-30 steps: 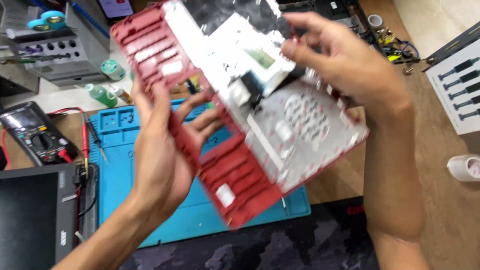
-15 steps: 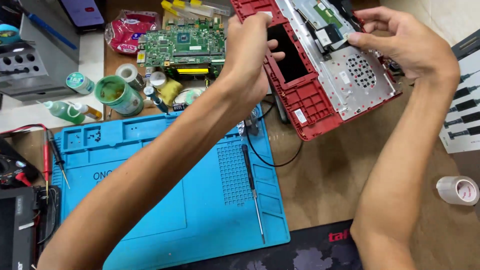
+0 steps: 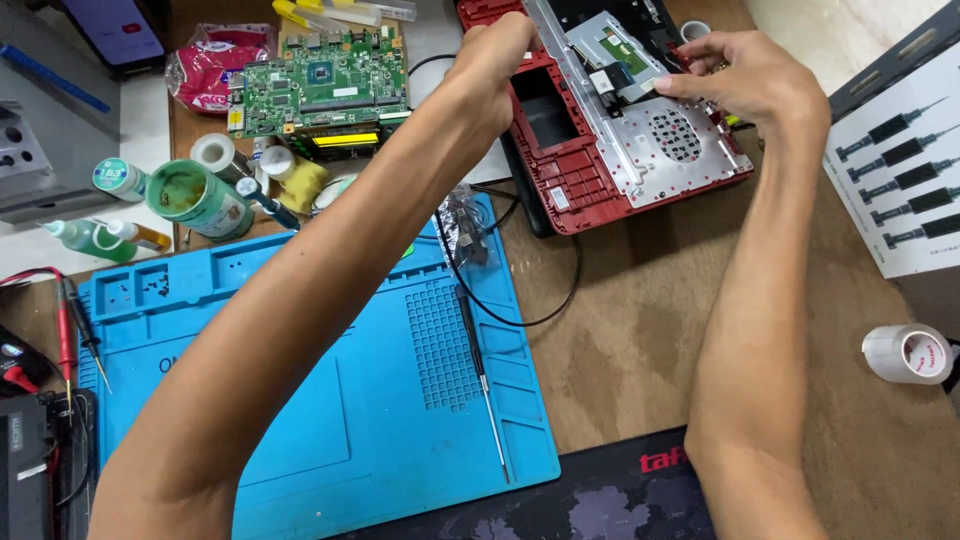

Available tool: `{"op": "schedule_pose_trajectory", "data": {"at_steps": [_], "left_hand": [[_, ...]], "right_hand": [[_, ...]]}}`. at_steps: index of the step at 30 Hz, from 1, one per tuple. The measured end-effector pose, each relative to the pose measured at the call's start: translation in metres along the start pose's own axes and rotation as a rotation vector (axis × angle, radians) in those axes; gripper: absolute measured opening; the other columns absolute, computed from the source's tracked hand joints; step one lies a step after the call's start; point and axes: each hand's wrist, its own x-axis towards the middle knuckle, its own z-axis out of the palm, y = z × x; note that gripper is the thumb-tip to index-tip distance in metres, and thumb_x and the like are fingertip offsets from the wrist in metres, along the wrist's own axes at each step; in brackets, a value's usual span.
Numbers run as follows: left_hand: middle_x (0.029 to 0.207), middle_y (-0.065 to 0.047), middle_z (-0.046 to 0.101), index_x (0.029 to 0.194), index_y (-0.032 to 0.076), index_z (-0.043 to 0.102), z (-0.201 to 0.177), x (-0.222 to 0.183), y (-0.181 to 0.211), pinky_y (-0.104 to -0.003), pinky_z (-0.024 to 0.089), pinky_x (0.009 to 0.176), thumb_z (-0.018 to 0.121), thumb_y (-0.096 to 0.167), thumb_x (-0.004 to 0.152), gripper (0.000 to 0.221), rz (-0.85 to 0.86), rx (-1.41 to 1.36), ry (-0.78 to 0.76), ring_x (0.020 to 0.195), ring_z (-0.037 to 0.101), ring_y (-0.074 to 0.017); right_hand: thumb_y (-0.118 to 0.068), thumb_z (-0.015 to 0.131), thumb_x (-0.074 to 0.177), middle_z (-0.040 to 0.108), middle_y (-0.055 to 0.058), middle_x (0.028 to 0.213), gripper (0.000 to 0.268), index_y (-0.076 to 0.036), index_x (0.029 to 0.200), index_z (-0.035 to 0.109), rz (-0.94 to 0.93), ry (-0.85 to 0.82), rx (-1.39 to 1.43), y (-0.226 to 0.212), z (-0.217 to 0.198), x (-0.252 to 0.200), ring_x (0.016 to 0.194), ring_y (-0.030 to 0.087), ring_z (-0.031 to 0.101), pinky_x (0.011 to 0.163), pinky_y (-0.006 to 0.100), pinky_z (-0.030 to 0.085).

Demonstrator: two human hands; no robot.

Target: Disassembling a laptop screen assembly by removing screws and prying off the bezel using specialized tools.

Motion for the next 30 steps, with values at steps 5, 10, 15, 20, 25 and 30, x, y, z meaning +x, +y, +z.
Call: {"op": "schedule_pose_trajectory", "data": {"at_steps": [5,10,15,20,25,30], "left_hand": [[0.066,-0.005,0.047,0.091,0.006,0.05,0.003,-0.007,0.002,-0.037,0.052,0.05,0.049,-0.001,0.082,0.012,-0.058,0.066,0.036,0.055,0.048,-0.0198],[0.11,-0.011,0.055,0.09,0.007,0.054,0.007,-0.002,0.001,-0.039,0.05,0.076,0.053,0.005,0.074,0.016,-0.026,0.21,0.07,0.094,0.05,-0.023],[0.131,-0.017,0.058,0.099,0.003,0.059,0.013,0.009,0.0,-0.049,0.05,0.099,0.055,0.006,0.07,0.029,-0.029,0.158,0.087,0.108,0.055,-0.0311],[0.067,-0.003,0.032,0.085,0.007,0.043,0.01,0.021,-0.003,-0.032,0.041,0.039,0.052,-0.001,0.076,0.016,-0.02,-0.01,0.066,0.046,0.032,-0.0165],[0.07,-0.002,0.031,0.091,0.007,0.044,0.008,0.016,0.002,-0.031,0.043,0.037,0.053,0.001,0.078,0.017,-0.038,-0.004,0.043,0.046,0.03,-0.0146],[0.101,-0.01,0.052,0.102,0.003,0.056,0.009,0.002,0.007,-0.033,0.05,0.048,0.057,0.006,0.073,0.03,-0.02,0.171,0.063,0.069,0.049,-0.019]], "right_hand": [[-0.032,0.079,0.093,0.061,0.008,0.13,0.059,-0.009,0.143,0.059,0.031,0.029,0.01,0.004,0.004,0.004,0.113,0.024,0.058,0.09,0.042,0.043],[-0.028,0.081,0.092,0.062,0.007,0.119,0.06,-0.005,0.143,0.057,-0.039,0.078,0.048,0.02,0.009,0.016,0.105,0.021,0.059,0.084,0.038,0.045],[-0.027,0.083,0.093,0.062,0.016,0.128,0.061,-0.004,0.143,0.057,-0.105,0.158,-0.013,0.023,0.011,0.021,0.113,0.03,0.061,0.087,0.044,0.048],[-0.028,0.085,0.09,0.063,0.008,0.12,0.057,-0.011,0.139,0.06,-0.012,0.144,0.004,0.012,0.011,0.015,0.105,0.023,0.062,0.081,0.042,0.046],[-0.019,0.082,0.093,0.064,0.006,0.128,0.05,-0.01,0.137,0.061,-0.086,0.208,0.038,0.015,0.008,0.013,0.114,0.021,0.062,0.092,0.039,0.048],[-0.025,0.084,0.093,0.068,0.004,0.112,0.043,-0.012,0.131,0.066,-0.09,0.185,0.025,0.027,0.006,0.023,0.101,0.018,0.065,0.081,0.037,0.049]]}}
